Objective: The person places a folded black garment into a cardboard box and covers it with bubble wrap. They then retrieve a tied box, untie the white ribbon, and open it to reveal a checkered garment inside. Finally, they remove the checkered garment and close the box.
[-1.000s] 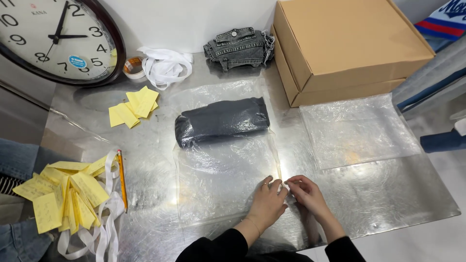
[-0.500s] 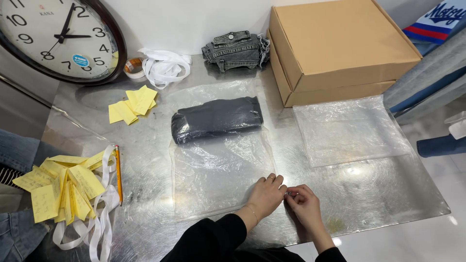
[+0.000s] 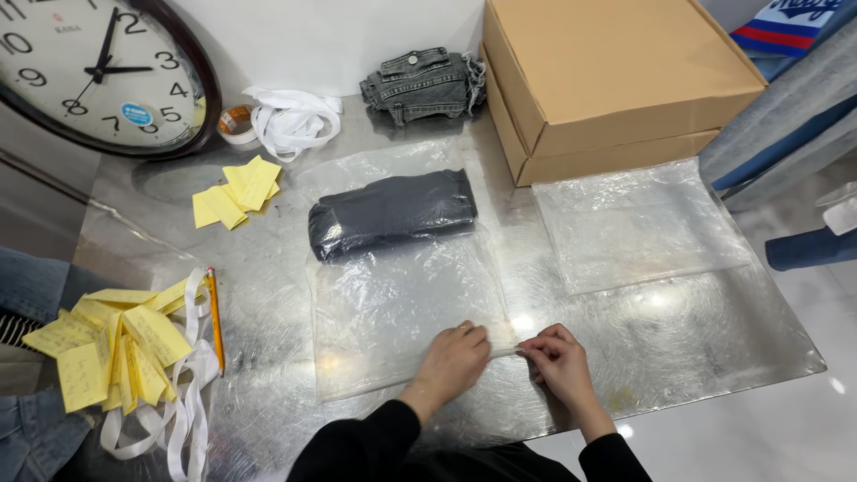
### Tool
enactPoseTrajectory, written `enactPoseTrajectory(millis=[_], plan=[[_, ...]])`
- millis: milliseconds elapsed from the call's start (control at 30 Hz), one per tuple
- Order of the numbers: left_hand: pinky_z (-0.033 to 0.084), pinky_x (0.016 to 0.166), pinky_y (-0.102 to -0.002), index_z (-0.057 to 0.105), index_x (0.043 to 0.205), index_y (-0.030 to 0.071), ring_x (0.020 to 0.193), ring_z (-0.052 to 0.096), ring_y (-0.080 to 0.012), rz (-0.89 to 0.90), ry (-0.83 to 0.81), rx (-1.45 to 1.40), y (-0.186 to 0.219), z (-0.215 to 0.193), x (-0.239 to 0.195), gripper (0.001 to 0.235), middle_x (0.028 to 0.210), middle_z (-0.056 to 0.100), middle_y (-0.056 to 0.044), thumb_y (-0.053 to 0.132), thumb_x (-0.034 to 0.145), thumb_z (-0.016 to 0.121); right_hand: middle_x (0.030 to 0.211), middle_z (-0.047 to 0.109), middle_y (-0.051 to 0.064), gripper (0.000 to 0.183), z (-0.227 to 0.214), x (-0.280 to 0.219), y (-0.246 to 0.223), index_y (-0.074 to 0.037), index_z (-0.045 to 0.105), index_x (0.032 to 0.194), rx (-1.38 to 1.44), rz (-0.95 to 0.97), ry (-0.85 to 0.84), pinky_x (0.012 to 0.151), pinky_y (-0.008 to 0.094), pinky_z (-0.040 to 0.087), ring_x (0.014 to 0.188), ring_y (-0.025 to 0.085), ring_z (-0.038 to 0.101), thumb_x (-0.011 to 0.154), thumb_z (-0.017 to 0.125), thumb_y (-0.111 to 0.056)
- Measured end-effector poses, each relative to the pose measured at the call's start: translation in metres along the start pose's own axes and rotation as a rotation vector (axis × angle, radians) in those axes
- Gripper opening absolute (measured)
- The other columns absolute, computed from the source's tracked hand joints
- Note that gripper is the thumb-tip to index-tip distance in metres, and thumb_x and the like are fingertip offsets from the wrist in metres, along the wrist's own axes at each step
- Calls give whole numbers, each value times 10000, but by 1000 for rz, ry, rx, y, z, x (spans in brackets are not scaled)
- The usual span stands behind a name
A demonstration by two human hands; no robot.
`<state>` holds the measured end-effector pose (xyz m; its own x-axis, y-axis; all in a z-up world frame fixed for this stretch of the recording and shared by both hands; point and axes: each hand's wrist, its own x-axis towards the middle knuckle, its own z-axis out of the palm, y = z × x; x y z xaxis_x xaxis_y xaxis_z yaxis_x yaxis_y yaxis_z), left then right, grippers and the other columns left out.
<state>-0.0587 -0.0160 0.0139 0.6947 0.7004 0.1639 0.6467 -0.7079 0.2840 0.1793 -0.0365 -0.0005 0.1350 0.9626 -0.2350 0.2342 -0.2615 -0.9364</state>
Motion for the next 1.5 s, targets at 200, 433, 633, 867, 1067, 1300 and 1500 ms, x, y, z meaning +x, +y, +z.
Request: enactPoseTrajectory(millis=[200,433,633,867,1067,1300,1500], plan=[[561,692,-403,706,971,100,953,607,-266,-146,261,-79,-55,-24,-114,90,1028,678,-41,181,933,705,931,581,49,58,3,2,-5,-3,876,828,11,-5,18,365,267,578,472,173,620,792,887,-46],[529,488,-298,697,966,133,809,603,-172,-495,179,94,-77,-83,-233,155,1016,661,14,286,956,711,952,600,49,72,2,0,-15,-7,880,853,-78,48,-17,406,278,577,503,198,636,806,883,-61],[506,894,-398,678,1120,236,1115,572,-183,-829,-23,-112,-69,-83,-227,450,1170,617,36,589,848,739,967,618,48,100,-5,7,-16,-7,892,899,-156,64,-70,407,279,566,501,201,640,816,877,-60],[514,911,-311,735,1052,273,1076,600,-141,-739,-157,-355,-63,-86,-158,351,1068,697,84,545,838,793,1010,633,53,108,-3,7,-35,-15,886,926,-234,159,-118,469,300,565,546,223,672,845,867,-83],[604,740,-312,708,1002,183,952,654,-170,-584,-191,-305,-61,-72,-132,108,999,671,26,285,1002,670,934,607,-34,327,10,-7,-52,-220,860,1052,-474,-195,-56,730,290,502,703,141,500,774,696,-166],[491,701,-270,661,957,148,788,593,-121,-779,321,-754,-14,-127,-84,91,923,620,15,211,1012,625,1005,857,59,351,123,-11,-113,-97,879,944,-76,-527,-495,896,339,627,983,216,805,847,559,12],[521,740,-211,706,1008,181,856,637,-34,-708,263,-1161,12,-140,-46,24,948,713,81,186,985,712,1224,729,49,555,216,110,-122,-61,680,1364,247,177,-63,861,256,545,1052,103,635,867,777,-287]])
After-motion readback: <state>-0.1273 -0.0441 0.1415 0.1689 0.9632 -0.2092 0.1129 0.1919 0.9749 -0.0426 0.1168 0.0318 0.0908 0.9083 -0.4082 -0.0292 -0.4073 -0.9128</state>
